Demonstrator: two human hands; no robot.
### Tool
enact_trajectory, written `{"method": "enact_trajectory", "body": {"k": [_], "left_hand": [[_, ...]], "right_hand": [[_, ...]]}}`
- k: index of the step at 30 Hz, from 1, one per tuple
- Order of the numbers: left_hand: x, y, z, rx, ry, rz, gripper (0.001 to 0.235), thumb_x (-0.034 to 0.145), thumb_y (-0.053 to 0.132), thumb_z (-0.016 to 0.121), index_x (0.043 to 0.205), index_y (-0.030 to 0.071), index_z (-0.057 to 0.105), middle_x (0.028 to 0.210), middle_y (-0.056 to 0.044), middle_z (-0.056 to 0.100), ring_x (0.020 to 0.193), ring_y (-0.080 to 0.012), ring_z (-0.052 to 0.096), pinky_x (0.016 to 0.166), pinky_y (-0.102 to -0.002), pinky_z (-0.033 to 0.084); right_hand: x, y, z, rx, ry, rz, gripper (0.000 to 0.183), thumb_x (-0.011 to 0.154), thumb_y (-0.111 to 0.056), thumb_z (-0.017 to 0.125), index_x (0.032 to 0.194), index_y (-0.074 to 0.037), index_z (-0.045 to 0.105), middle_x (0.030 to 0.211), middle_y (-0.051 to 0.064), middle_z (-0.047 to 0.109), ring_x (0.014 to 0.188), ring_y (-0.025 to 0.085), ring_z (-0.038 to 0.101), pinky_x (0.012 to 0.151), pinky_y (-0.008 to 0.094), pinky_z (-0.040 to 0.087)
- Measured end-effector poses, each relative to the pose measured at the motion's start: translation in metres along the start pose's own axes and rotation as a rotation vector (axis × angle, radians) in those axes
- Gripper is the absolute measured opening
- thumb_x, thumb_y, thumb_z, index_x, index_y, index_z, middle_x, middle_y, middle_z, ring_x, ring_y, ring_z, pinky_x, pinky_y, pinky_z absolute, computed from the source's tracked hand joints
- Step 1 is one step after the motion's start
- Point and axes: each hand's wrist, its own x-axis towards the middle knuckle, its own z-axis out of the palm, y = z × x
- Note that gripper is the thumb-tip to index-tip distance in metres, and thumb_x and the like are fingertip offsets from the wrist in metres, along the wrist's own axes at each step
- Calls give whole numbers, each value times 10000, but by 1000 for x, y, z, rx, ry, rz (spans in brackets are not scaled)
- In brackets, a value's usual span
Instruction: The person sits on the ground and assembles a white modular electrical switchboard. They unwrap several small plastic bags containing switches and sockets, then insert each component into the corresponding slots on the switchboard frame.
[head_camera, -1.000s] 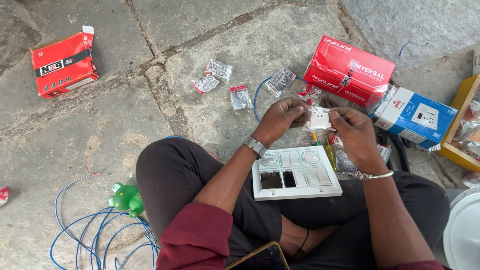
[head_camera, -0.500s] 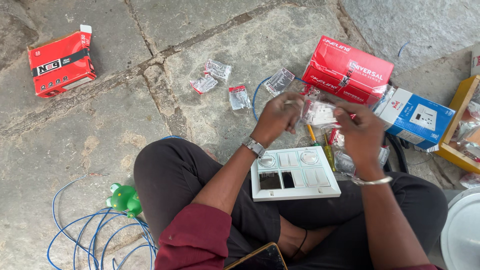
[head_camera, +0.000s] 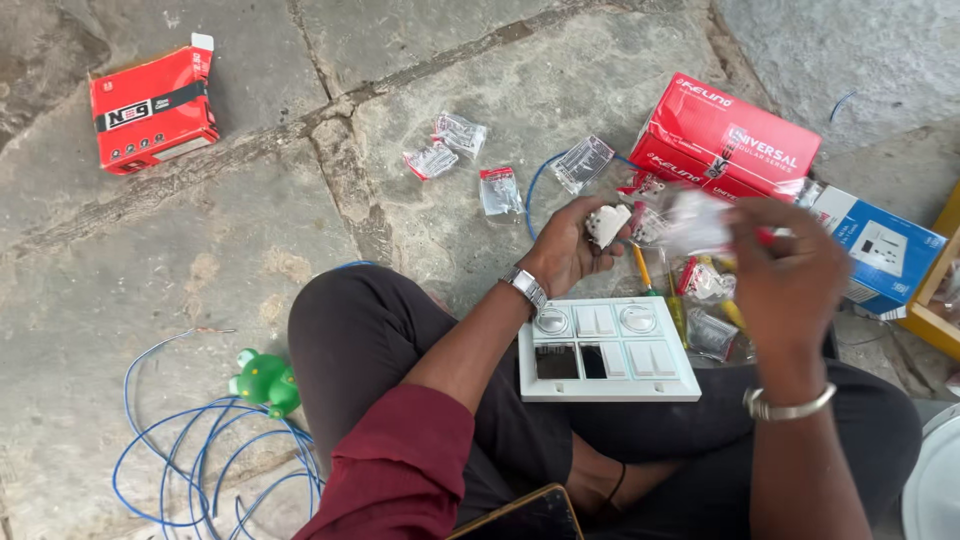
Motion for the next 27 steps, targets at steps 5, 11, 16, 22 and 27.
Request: {"method": "enact_trajectory", "body": {"k": [5,11,16,22,27], "left_hand": [[0,0,-4,47,-3,-45,361,1000,300,378,1087,54,627,868,-117,704,693,-199,644,609,-323,499],[-11,-5,11,67,-263,-61,403,1039,327,382,914,20,611,552,-30,487,462,-147,410,494,-307,362],[-20,-3,20,-40,-290,-190,415,1044,343,384,857,43,602,481,11,421,424,-109,357,488,-274,339],[-31,6,35,-44,-335,-184,419,1080,338,377,873,50,601,500,13,429,422,-89,346,487,-248,324],[-34,5,35,-15,-345,-178,395,1113,323,368,1057,35,632,525,20,432,423,-78,349,461,-244,314]], "right_hand": [[7,42,-5,-438,13,-100,443,839,-254,859,1211,-61,715,1171,157,690,1020,304,701,806,375,559],[-7,25,28,376,-408,23,403,938,-161,734,1314,-43,647,1307,98,671,1036,168,680,828,312,568],[-26,-4,44,546,-460,234,399,937,-142,748,1321,-55,680,1030,91,707,804,80,654,687,254,519],[-25,-5,42,572,-389,128,366,933,-116,733,1283,-25,677,1043,37,696,765,66,631,668,235,527],[-25,-4,42,689,-407,168,334,989,-132,715,1307,-37,687,1019,51,715,804,72,631,710,240,529]]}}
